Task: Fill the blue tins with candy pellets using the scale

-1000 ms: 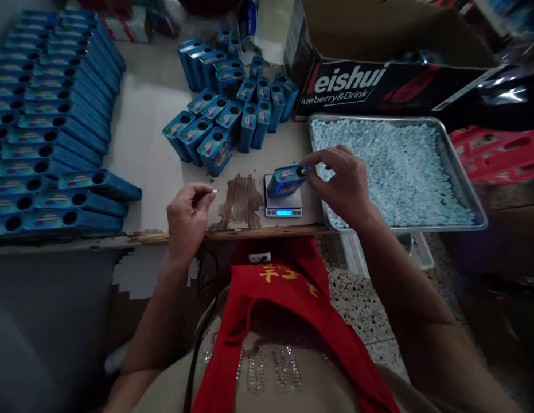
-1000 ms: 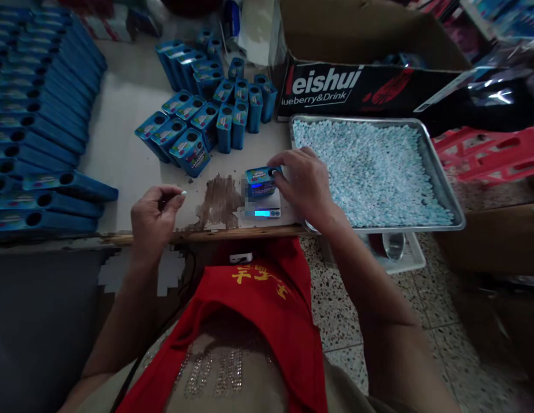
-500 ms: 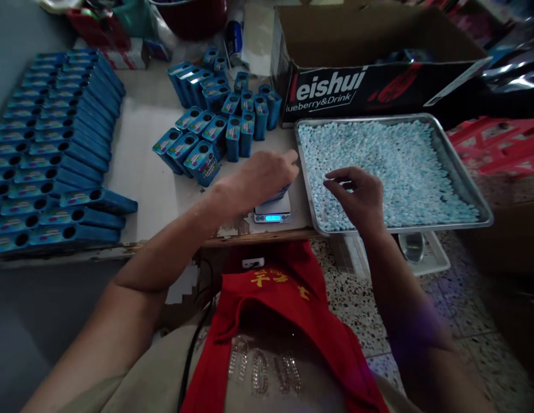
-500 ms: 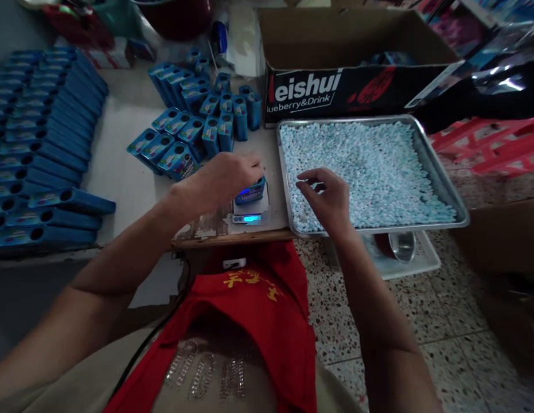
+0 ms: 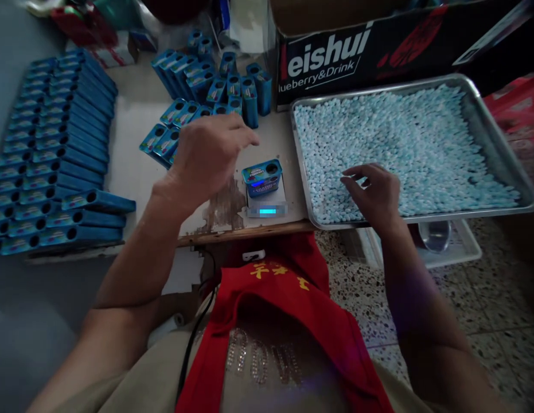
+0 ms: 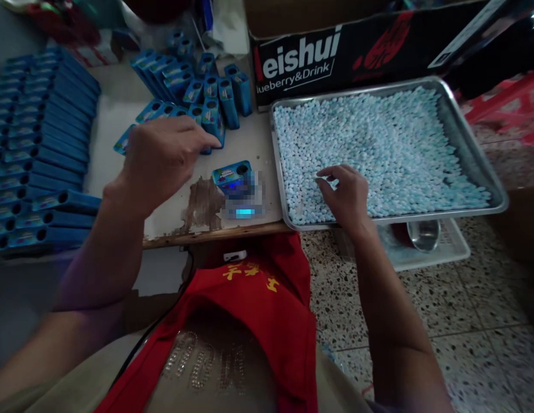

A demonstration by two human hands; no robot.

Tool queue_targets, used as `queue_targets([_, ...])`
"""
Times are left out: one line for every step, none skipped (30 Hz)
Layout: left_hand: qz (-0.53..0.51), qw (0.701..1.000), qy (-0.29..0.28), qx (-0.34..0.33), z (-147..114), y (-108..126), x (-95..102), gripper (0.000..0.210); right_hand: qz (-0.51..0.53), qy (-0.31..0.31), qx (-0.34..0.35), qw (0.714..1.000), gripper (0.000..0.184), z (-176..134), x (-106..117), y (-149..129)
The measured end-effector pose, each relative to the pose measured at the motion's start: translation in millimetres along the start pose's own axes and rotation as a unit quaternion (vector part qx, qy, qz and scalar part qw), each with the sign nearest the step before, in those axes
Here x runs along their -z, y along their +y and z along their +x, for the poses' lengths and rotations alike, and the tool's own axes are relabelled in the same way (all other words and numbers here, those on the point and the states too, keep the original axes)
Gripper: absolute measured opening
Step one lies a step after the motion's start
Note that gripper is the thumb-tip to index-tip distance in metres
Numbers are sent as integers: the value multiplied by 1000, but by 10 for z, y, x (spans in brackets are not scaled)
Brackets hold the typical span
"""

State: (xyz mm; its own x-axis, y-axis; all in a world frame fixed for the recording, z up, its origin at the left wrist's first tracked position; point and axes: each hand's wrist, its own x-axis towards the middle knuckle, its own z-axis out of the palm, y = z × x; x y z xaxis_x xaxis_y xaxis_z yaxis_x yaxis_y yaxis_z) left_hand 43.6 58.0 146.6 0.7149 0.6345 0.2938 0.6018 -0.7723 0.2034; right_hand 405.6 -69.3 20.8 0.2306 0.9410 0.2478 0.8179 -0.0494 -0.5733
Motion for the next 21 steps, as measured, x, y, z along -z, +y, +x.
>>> queue_targets([-1, 1000, 4, 18, -52, -33, 2, 43, -18, -25, 20, 999, 20, -8, -3, 44])
queue_targets([-9, 999, 8, 33, -101, -62, -13, 40, -35, -51, 41, 997, 22, -15, -9, 76])
queue_targets([-21, 999, 11, 45, -145, -85, -41, 36, -53, -78, 61, 994, 26, -21, -18, 96])
queue_targets([-33, 998, 15, 54, -182, -101, -79, 31, -73, -103, 79, 989, 29, -23, -31, 104])
queue_targets([-40, 997, 20, 57, -209, -109, -119, 27, -97, -123, 93, 983, 33, -20, -47, 102])
queue_targets([-39, 997, 24, 57, -225, -107, -157, 24, -120, -138, 103, 978, 36, -9, -67, 91])
queue_targets([-32, 998, 28, 53, -232, -97, -188, 21, -141, -147, 109, 973, 38, 10, -91, 73])
queue_targets([-20, 998, 35, 48, -230, -79, -208, 17, -158, -153, 111, 969, 38, 38, -117, 49])
queue_targets([-6, 998, 41, 40, -222, -57, -217, 14, -170, -156, 110, 967, 34, 74, -144, 22])
queue_targets([6, 998, 46, 32, -212, -32, -217, 18, -175, -160, 107, 966, 28, 115, -170, -9])
queue_targets([16, 998, 46, 27, -202, -8, -211, 27, -178, -163, 102, 965, 21, 158, -191, -40])
queue_targets([22, 999, 41, 24, -195, 13, -206, 39, -179, -167, 97, 965, 14, 200, -207, -71])
queue_targets([26, 999, 32, 24, -192, 31, -206, 51, -179, -171, 91, 965, 11, 237, -215, -99])
queue_targets([25, 999, 20, 25, -192, 47, -218, 63, -176, -171, 84, 966, 11, 267, -215, -124])
queue_targets([22, 999, 6, 26, -194, 62, -247, 72, -171, -169, 76, 968, 13, 287, -208, -143])
queue_targets([17, 999, -6, 29, -194, 82, -293, 80, -164, -163, 68, 971, 15, 299, -195, -155])
queue_targets([11, 999, -14, 33, -189, 111, -356, 87, -157, -153, 60, 974, 16, 302, -179, -162])
queue_targets([6, 999, -20, 38, -176, 151, -431, 90, -151, -143, 54, 977, 16, 297, -161, -162])
queue_targets([0, 999, -27, 43, -157, 202, -512, 89, -147, -135, 51, 979, 15, 287, -144, -159])
queue_targets([-8, 998, -39, 48, -132, 258, -589, 83, -146, -126, 52, 980, 13, 275, -129, -153])
queue_targets([-19, 997, -56, 53, -107, 313, -652, 73, -147, -115, 57, 981, 11, 262, -119, -149])
